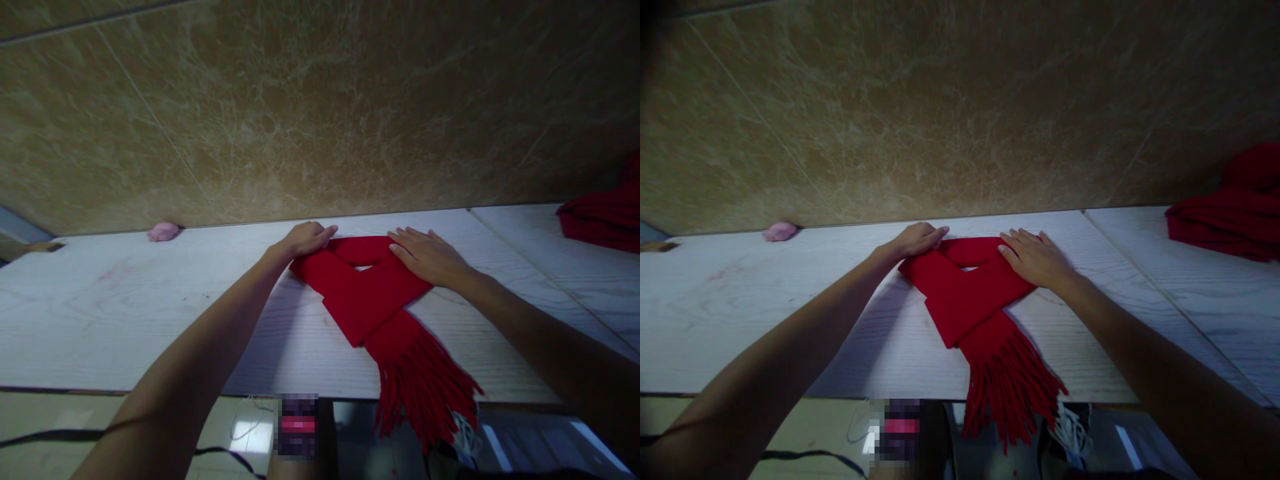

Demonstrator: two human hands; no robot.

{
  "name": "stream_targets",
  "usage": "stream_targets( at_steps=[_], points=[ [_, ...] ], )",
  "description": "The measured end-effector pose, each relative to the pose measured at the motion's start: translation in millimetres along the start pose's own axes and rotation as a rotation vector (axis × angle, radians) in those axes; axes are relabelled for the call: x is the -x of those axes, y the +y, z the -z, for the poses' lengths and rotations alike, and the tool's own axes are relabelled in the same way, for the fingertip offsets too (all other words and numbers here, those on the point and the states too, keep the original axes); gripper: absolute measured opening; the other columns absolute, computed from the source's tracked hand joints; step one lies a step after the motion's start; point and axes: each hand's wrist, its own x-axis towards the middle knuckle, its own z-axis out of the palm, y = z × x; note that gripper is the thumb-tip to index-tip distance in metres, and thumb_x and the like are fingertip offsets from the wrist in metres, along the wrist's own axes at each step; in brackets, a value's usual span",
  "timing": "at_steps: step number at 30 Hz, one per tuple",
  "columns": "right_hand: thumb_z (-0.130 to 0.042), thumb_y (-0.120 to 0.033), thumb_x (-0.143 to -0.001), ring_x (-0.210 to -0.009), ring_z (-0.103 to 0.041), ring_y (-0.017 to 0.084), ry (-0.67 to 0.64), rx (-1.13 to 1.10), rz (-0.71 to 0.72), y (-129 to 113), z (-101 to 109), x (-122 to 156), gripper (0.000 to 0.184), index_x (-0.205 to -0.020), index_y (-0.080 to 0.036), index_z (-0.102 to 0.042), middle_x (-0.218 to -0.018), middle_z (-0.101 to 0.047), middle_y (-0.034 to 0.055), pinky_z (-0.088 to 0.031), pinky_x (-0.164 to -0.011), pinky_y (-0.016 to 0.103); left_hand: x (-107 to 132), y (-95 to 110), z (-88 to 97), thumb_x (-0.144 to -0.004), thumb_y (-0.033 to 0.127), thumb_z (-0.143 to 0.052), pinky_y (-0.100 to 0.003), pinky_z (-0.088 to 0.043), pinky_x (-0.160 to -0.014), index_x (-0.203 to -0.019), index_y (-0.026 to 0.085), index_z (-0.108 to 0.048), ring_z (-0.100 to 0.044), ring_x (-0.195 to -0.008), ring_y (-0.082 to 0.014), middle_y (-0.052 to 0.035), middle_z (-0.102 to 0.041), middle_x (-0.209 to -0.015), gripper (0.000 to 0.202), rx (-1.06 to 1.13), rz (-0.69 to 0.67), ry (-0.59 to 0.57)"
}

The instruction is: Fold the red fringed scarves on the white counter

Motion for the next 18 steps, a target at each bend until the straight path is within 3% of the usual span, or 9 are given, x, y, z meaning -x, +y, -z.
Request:
stream_targets(
  at_steps=[13,18],
  points=[
    [-0.022,-0.047,-0.106,-0.15,-0.037,0.031,0.003,-0.006,0.022,4.6,-3.5,-1.3,0.06,-0.155,-0.02,-0.046,-0.161,-0.043,0.01,-0.031,-0.12,0.06,3.2,-0.1,1.9,-0.098,0.064,-0.028,-0.031,-0.038,-0.067,-0.059,0.02,-0.06,-0.056,-0.063,-0.0204,-0.0059,-0.061,-0.059,0.068,0.054,0.001,0.017],
    [-0.023,-0.045,-0.106,-0.15,-0.037,0.03,-0.005,0.003,0.007,0.9,0.2,0.3,0.06,-0.155,-0.019,-0.045,-0.161,-0.043,0.01,-0.032,-0.12,0.059,0.1,0.5,-0.8,-0.098,0.066,-0.029,-0.031,-0.035,-0.063,-0.056,0.021,-0.058,-0.052,-0.06,-0.0191,-0.0039,-0.055,-0.053,0.068,0.036,-0.002,0.015]
  ],
)
